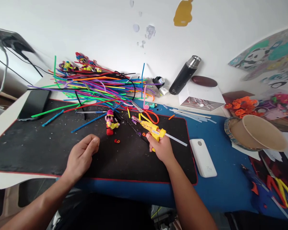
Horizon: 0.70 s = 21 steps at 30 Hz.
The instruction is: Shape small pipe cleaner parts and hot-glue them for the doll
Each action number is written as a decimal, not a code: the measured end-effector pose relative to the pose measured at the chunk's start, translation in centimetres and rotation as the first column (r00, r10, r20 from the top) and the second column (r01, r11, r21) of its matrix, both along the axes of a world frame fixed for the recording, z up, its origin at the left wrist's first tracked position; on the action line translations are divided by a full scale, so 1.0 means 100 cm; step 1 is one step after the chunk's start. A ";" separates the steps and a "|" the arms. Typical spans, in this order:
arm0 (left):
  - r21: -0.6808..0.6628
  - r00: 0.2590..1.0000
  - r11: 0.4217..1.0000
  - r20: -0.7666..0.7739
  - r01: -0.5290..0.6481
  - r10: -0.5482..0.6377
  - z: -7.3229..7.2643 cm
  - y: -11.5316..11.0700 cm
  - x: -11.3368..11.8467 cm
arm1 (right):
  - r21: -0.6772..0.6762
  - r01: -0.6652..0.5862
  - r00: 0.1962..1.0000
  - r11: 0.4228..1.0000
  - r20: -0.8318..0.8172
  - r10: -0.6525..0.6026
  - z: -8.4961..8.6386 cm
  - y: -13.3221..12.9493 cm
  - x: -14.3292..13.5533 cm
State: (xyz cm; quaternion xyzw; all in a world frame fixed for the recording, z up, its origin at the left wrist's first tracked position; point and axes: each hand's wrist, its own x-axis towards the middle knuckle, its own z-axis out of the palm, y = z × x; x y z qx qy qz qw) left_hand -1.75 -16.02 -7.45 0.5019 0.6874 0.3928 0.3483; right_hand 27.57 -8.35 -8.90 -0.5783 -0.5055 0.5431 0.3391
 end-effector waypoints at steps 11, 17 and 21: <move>-0.109 0.913 0.930 0.262 0.350 -0.312 0.026 0.030 0.080 | -0.001 -0.017 0.999 1.000 0.027 0.017 0.001 -0.001 0.001; -0.108 0.867 0.900 0.336 0.423 -0.367 0.021 0.053 0.101 | 0.038 -0.051 0.998 0.998 0.047 0.049 -0.001 -0.001 0.002; -0.124 0.877 0.906 0.334 0.405 -0.346 0.017 0.059 0.106 | 0.050 -0.074 0.996 0.996 0.048 0.072 -0.002 -0.002 0.002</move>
